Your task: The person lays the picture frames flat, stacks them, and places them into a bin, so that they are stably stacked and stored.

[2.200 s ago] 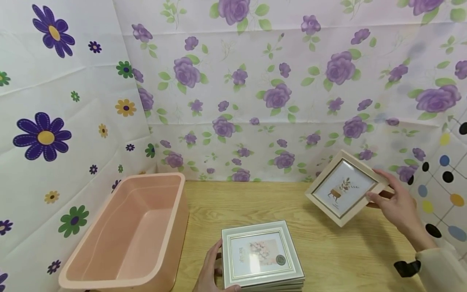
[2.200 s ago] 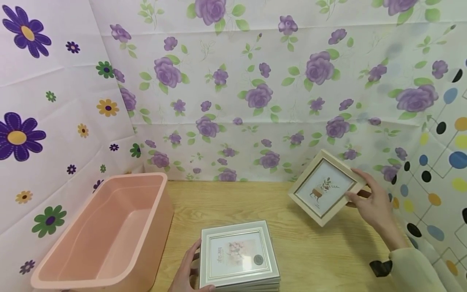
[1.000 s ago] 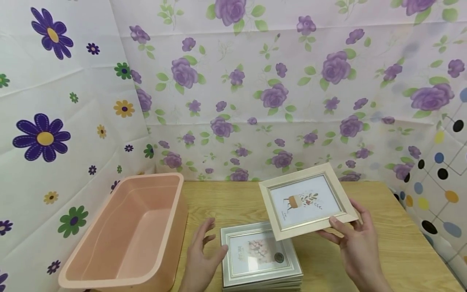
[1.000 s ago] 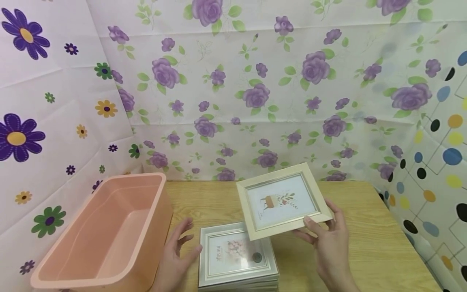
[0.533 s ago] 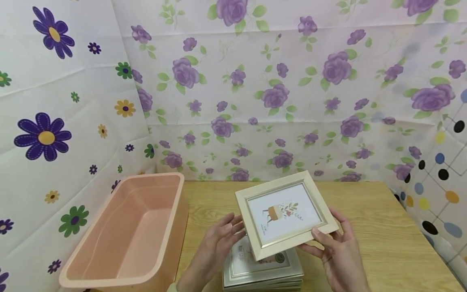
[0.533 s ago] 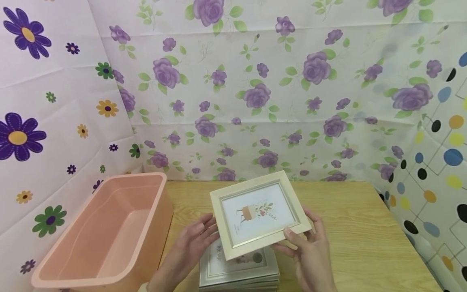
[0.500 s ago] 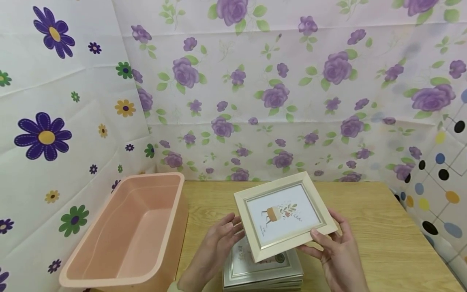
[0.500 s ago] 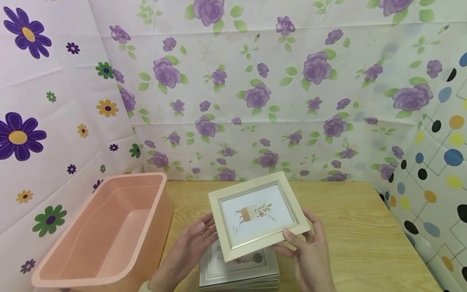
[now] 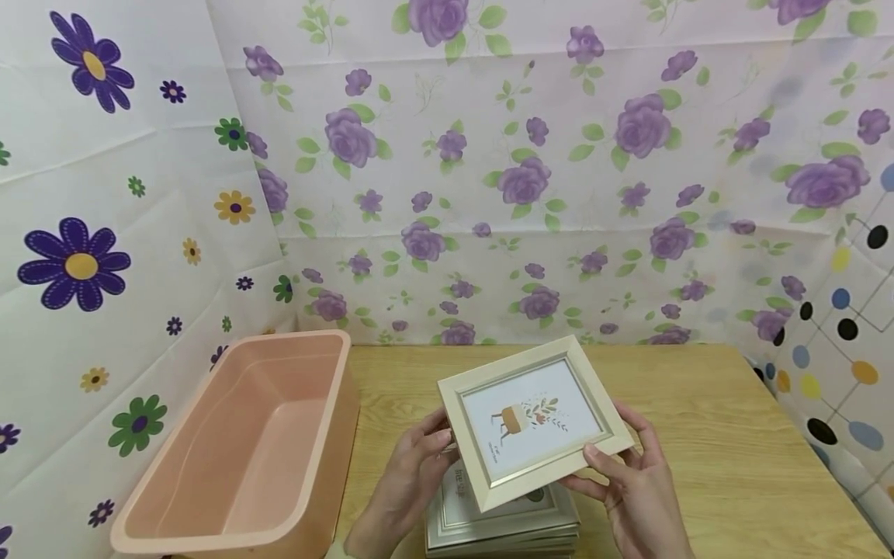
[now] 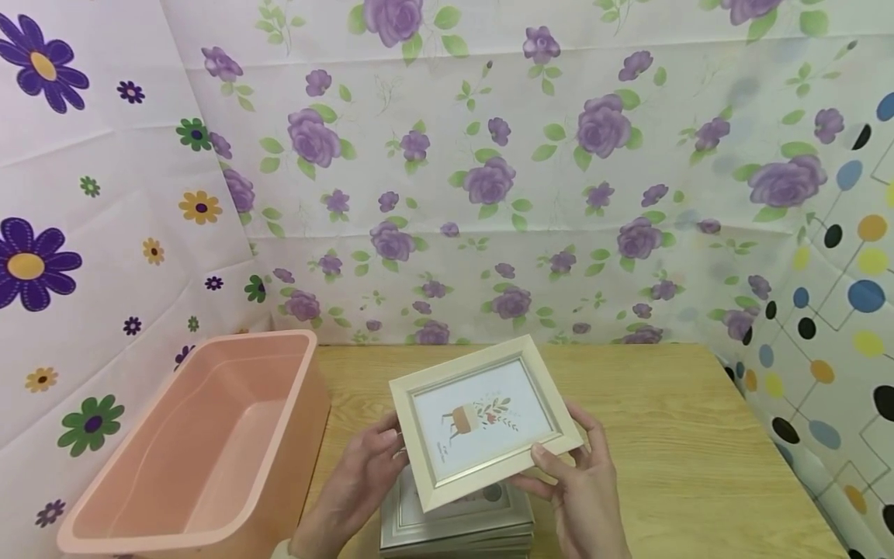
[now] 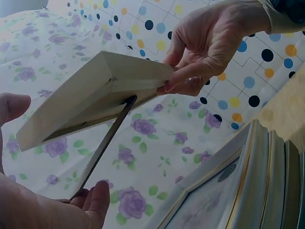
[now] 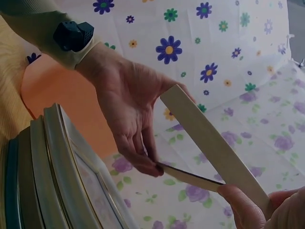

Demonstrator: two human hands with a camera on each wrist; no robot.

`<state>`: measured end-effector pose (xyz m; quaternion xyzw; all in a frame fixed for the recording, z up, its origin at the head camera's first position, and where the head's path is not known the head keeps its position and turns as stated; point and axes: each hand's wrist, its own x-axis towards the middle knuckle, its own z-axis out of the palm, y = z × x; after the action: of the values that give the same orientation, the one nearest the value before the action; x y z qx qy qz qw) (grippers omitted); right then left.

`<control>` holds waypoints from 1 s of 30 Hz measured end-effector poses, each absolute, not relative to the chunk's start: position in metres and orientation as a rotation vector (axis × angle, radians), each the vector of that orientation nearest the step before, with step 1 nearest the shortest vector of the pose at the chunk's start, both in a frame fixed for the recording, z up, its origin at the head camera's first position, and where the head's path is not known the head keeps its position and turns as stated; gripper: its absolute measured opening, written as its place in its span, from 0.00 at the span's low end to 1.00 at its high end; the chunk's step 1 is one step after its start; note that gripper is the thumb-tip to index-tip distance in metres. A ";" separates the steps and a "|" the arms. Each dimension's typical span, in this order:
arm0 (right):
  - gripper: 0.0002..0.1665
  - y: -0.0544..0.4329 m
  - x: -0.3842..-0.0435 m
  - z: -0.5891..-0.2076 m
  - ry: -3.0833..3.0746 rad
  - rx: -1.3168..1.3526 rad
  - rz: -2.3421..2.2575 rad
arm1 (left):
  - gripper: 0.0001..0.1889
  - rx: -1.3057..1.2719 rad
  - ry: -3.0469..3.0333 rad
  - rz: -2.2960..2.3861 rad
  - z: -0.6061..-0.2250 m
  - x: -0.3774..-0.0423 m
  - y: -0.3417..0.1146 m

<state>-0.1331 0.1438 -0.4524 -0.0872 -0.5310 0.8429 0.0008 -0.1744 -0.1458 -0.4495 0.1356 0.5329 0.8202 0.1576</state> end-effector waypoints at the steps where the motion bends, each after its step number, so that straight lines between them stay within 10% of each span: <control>1: 0.41 0.143 -0.134 -0.453 -1.675 -0.283 2.640 | 0.44 0.385 1.530 2.358 -0.449 -0.174 -0.146; 30: 0.44 0.127 -0.135 -0.461 -1.777 -0.463 2.560 | 0.79 0.732 2.949 1.605 -0.481 -0.136 -0.136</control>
<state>-0.1345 0.1269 -0.4605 -0.1469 -0.5641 0.8125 -0.0044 -0.1356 -0.1364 -0.4806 0.2106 0.8489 0.4620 -0.1467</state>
